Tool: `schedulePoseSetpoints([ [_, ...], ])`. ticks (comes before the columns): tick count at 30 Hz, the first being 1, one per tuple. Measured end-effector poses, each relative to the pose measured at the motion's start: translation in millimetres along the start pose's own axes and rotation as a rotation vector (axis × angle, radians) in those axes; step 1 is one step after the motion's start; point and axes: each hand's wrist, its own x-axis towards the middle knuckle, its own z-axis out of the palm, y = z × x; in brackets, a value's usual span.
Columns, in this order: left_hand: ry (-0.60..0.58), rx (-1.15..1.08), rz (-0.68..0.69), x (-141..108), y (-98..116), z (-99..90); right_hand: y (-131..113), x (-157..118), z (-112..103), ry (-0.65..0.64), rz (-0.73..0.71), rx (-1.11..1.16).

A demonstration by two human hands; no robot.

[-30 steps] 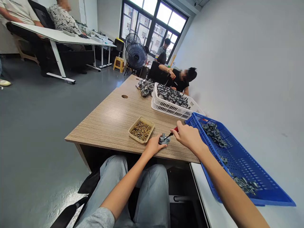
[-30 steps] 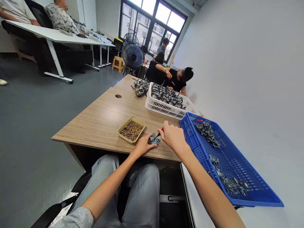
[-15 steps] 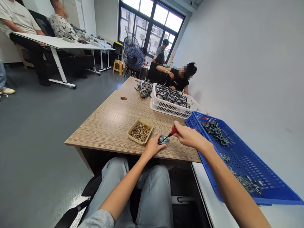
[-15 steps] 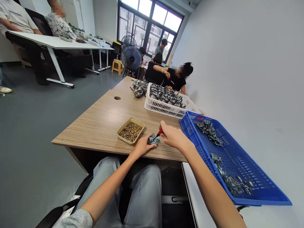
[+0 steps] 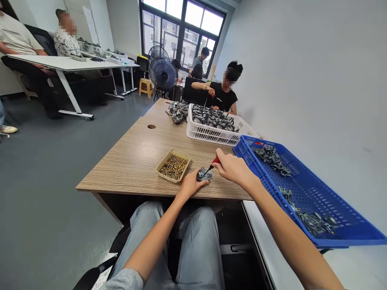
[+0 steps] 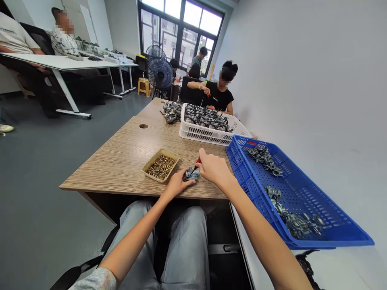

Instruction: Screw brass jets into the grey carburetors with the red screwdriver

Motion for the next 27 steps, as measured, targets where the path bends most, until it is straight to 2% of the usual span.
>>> schedulePoseSetpoints([
  [8, 0.007, -0.016, 0.014, -0.7, 1.6, -1.0, 1.1, 3.5, 5.8, 0.079, 0.121, -0.03],
  [15, 0.001, -0.035, 0.005, -0.3, 1.4, -0.5, -3.5, 6.8, 6.7, 0.071, 0.164, -0.026],
  [18, 0.002, -0.039, 0.007, -0.5, 1.4, -0.2, -1.1, 8.4, 6.8, 0.076, 0.1, 0.005],
  [22, 0.004, -0.057, 0.003, -1.3, 1.6, -1.2, 4.7, 8.1, 3.2, 0.038, -0.075, 0.164],
  [27, 0.004, -0.086, 0.009, -1.8, 1.5, -1.8, 14.0, 10.1, -1.7, -0.061, -0.249, 0.318],
])
